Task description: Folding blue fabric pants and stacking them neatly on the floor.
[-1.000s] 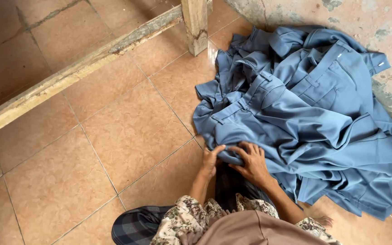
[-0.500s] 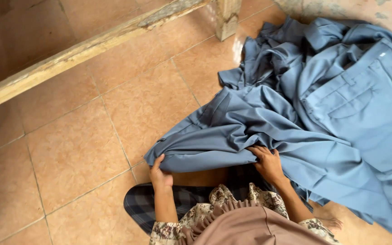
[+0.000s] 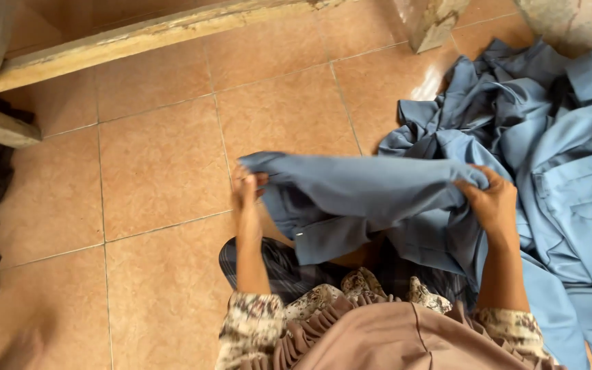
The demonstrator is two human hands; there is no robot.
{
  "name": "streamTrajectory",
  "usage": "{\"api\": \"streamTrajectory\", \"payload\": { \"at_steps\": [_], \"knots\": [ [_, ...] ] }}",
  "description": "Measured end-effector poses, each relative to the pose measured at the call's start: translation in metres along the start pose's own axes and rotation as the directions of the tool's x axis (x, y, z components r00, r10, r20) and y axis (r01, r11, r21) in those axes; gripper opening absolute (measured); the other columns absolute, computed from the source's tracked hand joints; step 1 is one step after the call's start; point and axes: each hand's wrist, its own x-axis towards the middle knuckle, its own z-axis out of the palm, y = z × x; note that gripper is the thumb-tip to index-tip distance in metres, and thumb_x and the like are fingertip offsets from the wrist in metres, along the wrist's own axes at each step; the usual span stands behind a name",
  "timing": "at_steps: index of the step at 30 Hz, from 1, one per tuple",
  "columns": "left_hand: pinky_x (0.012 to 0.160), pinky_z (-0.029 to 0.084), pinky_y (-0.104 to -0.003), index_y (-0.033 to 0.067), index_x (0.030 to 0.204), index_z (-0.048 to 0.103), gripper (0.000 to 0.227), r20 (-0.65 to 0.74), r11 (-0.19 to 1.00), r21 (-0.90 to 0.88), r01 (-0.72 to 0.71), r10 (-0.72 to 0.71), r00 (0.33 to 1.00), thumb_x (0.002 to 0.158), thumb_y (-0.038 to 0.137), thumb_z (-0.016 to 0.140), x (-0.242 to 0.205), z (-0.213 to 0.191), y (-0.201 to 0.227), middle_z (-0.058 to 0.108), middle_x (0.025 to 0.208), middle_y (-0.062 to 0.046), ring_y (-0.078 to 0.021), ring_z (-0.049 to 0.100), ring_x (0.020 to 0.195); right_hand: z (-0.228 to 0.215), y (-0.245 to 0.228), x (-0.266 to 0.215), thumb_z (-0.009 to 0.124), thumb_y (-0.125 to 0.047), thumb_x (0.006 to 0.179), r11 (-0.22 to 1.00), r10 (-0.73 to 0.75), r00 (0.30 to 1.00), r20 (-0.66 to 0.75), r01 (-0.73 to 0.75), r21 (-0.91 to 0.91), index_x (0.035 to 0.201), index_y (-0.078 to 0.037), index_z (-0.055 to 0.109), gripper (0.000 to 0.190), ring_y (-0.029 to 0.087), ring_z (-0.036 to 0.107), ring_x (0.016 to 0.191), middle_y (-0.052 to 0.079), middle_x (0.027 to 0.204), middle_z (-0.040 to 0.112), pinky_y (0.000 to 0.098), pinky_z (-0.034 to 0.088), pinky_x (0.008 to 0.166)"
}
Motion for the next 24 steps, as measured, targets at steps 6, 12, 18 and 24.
{"api": "streamTrajectory", "payload": {
  "at_steps": [6,12,18,24],
  "knots": [
    [0.083,0.055,-0.034,0.0102,0.139,0.057,0.06,0.134,0.767,0.602,0.221,-0.37,0.919,0.092,0.047,0.063,0.027,-0.013,-0.271,0.064,0.105,-0.008,-0.0214,0.065,0.092,0.071,0.097,0.033,0.077,-0.024,0.086,0.894,-0.123,0.982,-0.147,0.045,-0.447,0.132,-0.016,0.069,0.048,0.042,0.053,0.113,0.021,0.132,0.057,0.0533,0.042,0.092],
    [0.097,0.056,-0.045,0.0143,0.149,0.048,0.086,0.227,0.607,0.752,0.256,-0.603,0.765,0.085,0.067,0.072,-0.059,0.005,-0.349,0.072,0.119,-0.018,-0.0315,0.067,0.12,0.189,0.053,0.032,0.083,-0.024,0.083,0.79,-0.424,0.904,0.055,0.399,-0.464,0.11,-0.032,0.075,0.03,0.029,0.063,0.115,0.002,0.12,0.068,0.0452,0.049,0.089],
    [0.106,0.052,-0.047,-0.0003,0.157,0.023,0.106,0.252,0.605,0.741,0.291,-0.652,0.715,0.087,0.057,0.076,-0.074,-0.001,-0.309,0.049,0.146,-0.032,-0.0402,0.054,0.133,0.325,0.074,0.037,0.078,-0.038,0.087,0.762,-0.187,0.906,0.381,0.378,-0.525,0.135,-0.034,0.062,0.051,0.024,0.055,0.129,0.0,0.133,0.062,0.0522,0.041,0.103],
    [0.051,0.059,-0.024,0.0071,0.158,0.027,0.095,0.304,0.756,0.398,0.519,-0.643,0.703,0.082,0.015,0.085,-0.089,-0.03,-0.322,0.071,0.1,-0.02,-0.0187,0.071,0.055,0.35,0.066,0.042,0.067,-0.033,0.097,0.8,0.082,0.848,0.523,0.257,-0.542,0.159,-0.027,0.031,0.072,0.028,0.035,0.148,0.007,0.152,0.048,0.0613,0.027,0.113]
  ]
}}
